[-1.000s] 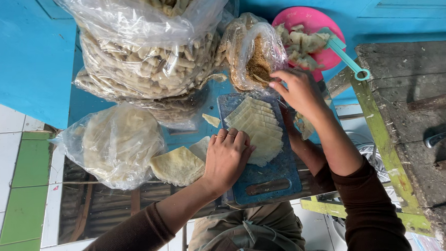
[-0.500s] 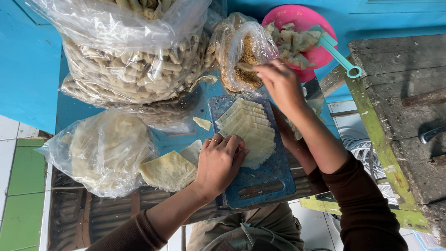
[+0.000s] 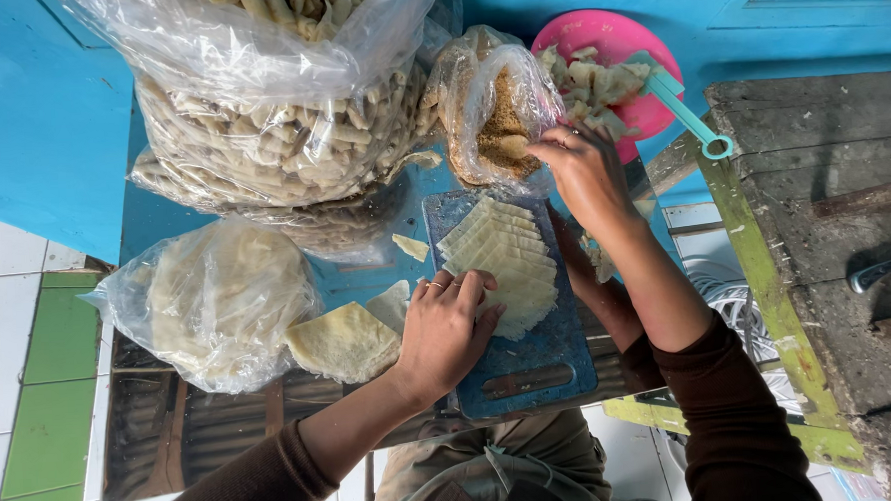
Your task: The person spoons brown filling from a plastic bag onto flat dough pieces on a cutting board, then folds and pinches the dough closed around the filling and sets the wrapped pastries aside. They repeat this cycle with several dough pieces, occasionally repositioning the dough on the board.
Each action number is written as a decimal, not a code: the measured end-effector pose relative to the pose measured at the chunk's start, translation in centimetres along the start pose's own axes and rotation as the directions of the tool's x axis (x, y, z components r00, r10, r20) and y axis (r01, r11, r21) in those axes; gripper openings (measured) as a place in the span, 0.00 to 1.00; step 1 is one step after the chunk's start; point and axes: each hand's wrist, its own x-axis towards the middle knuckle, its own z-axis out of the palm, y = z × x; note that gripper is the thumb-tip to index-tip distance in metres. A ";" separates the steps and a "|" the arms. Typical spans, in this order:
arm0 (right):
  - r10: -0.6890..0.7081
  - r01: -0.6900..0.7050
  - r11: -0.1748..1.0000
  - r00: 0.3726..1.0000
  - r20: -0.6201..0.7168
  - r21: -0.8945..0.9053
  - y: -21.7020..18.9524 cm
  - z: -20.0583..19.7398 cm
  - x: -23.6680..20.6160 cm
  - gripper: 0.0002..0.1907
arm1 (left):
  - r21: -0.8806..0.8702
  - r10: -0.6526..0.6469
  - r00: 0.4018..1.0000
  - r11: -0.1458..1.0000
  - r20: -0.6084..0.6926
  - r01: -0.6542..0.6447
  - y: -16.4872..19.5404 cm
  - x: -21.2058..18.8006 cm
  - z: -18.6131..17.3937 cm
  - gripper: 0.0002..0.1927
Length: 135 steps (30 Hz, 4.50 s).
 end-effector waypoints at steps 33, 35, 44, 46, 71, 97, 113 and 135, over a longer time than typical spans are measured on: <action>0.276 -0.311 0.855 0.950 0.144 0.414 -6.4 -3.5 -14.5 0.12 | 0.034 0.027 0.999 0.999 0.023 -0.027 -0.5 -0.2 1.2 0.27; 0.224 -0.236 0.924 0.972 0.075 0.302 -6.9 -3.3 -15.0 0.13 | 0.030 0.030 0.999 0.999 0.031 -0.031 -0.5 -0.1 1.1 0.27; -0.117 0.117 0.993 0.993 -0.006 -0.022 -7.7 -4.1 -16.4 0.22 | 0.028 0.028 0.999 0.999 0.033 -0.029 -0.5 -0.1 1.0 0.33; -0.125 0.125 0.990 0.992 -0.006 -0.060 -7.8 -4.3 -16.6 0.22 | 0.028 0.023 0.999 0.999 0.039 -0.024 -0.5 -0.1 1.0 0.35; 0.161 -0.144 0.962 0.986 -0.053 0.232 -0.9 -0.9 -0.4 0.13 | -0.035 -0.030 0.998 0.999 0.048 0.031 -0.3 0.0 0.4 0.36; 0.494 -0.582 0.715 0.812 0.310 0.387 -8.3 -3.1 -14.0 0.13 | 0.039 0.021 0.960 0.999 0.277 -0.033 0.9 0.5 -2.1 0.30; 0.459 -0.425 0.569 0.874 0.156 0.704 -10.3 -0.8 -15.2 0.18 | 0.131 0.121 0.960 0.979 0.254 -0.159 0.2 0.2 -1.5 0.11; 0.322 -0.333 0.693 0.937 0.138 0.639 -11.1 -1.4 -15.6 0.39 | 0.017 0.128 0.960 0.991 0.249 -0.136 0.1 0.3 -1.5 0.12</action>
